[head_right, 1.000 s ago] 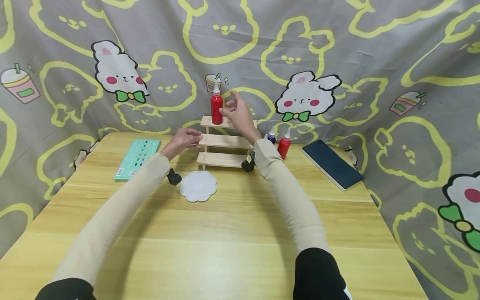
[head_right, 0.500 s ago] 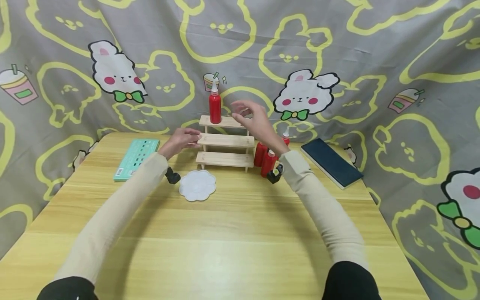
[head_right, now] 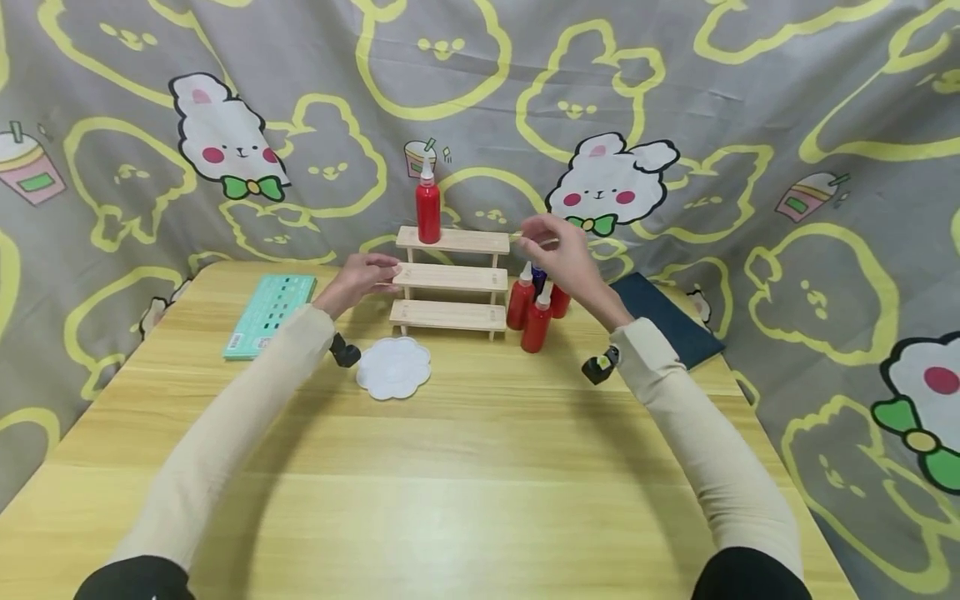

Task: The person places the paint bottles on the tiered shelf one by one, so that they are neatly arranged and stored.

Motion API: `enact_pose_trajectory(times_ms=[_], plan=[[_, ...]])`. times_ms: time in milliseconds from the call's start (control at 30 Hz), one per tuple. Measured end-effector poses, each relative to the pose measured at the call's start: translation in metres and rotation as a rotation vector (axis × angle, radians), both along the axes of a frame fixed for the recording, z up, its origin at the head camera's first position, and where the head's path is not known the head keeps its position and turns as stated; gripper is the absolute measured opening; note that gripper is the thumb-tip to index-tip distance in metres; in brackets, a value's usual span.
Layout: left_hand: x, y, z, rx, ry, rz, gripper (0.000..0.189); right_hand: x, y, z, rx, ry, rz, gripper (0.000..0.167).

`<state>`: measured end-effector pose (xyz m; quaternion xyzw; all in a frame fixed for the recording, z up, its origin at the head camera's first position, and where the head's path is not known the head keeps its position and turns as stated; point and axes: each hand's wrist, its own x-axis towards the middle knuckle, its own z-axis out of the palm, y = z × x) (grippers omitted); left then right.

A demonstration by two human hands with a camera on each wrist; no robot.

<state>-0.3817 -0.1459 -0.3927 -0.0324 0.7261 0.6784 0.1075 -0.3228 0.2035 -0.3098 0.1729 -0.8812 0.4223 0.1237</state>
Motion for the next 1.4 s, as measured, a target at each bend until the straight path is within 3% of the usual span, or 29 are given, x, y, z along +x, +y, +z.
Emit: enact_pose_trajectory(times_ms=[233,433,900,1100,1267,1400], plan=[[-0.005,0.003,0.003,0.001,0.0,-0.001,0.039,0.01,0.025,-0.028,-0.075,0.042,-0.075,0.029],[-0.008,0.002,0.001,-0.006,-0.003,-0.004,0.04,0.013,0.039,-0.051,-0.149,0.031,-0.026,0.027],[0.0,0.001,-0.004,-0.036,0.025,0.02,0.038,0.014,0.055,-0.085,-0.242,-0.184,0.165,0.032],[0.003,-0.004,-0.008,-0.05,0.037,0.036,0.037,0.016,0.059,-0.098,-0.199,-0.32,0.242,0.04],[0.001,-0.003,-0.008,-0.046,0.045,0.024,0.037,0.02,0.061,-0.105,-0.231,-0.387,0.267,0.046],[0.001,0.0,-0.007,-0.041,0.055,0.017,0.037,0.021,0.062,-0.107,-0.249,-0.438,0.227,0.049]])
